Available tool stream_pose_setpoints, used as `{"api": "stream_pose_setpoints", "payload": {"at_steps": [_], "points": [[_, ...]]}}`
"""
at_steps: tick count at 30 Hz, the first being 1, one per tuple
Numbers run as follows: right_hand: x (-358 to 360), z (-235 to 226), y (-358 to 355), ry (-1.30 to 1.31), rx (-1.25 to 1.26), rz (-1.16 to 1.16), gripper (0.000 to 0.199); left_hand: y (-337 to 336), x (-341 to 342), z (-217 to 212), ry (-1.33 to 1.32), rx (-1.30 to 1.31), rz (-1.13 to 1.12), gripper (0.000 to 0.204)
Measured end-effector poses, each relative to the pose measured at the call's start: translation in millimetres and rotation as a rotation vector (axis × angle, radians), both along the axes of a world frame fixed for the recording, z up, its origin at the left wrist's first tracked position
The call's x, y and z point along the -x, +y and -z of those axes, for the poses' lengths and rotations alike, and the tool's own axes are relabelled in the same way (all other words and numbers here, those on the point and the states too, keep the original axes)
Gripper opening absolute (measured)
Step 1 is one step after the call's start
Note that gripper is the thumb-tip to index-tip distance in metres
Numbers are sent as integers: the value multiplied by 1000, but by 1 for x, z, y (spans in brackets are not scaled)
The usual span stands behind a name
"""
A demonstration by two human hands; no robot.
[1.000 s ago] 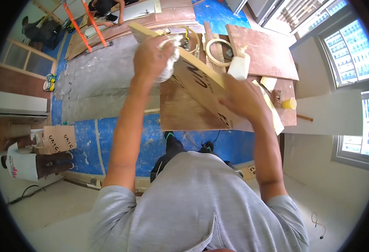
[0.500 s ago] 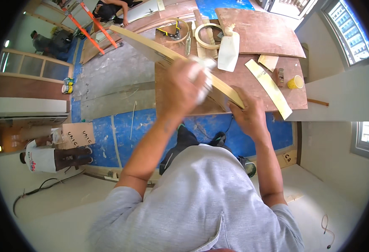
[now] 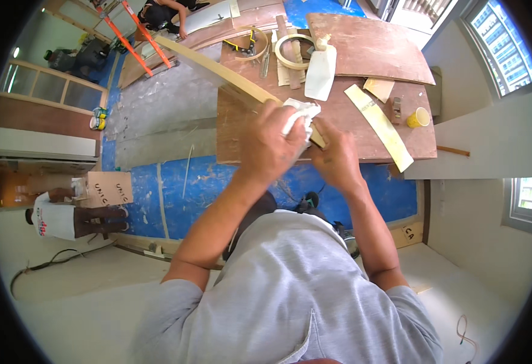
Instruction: The person applies glue from a bottle onto a wooden board, places a laminate sheet on top, and presses it down by hand. They then apply thin strips of laminate to the edges of the board and wipe the surface with a white cloth.
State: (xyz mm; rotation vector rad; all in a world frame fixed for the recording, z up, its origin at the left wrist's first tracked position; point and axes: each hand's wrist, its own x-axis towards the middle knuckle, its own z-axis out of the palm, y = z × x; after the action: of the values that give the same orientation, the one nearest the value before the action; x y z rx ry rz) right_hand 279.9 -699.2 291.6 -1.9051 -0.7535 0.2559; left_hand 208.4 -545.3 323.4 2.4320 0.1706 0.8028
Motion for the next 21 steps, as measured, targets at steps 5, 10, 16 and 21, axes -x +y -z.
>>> {"api": "stream_pose_setpoints", "payload": {"at_steps": [5, 10, 16, 21], "points": [[1, 3, -6, 147, -75, 61, 39, 119, -18, 11, -40, -118, -223, 19], [-6, 13, 0, 68, -171, 104, 38, 19, -6, 5, -133, -57, 29, 23], [-8, 20, -3, 176, -155, 110, 44, 20, -8, 0, -2, 112, 111, 22], [-4, 18, -2, 217, -188, 122, 41, 46, -15, -6, 13, -90, -30, 16]]}}
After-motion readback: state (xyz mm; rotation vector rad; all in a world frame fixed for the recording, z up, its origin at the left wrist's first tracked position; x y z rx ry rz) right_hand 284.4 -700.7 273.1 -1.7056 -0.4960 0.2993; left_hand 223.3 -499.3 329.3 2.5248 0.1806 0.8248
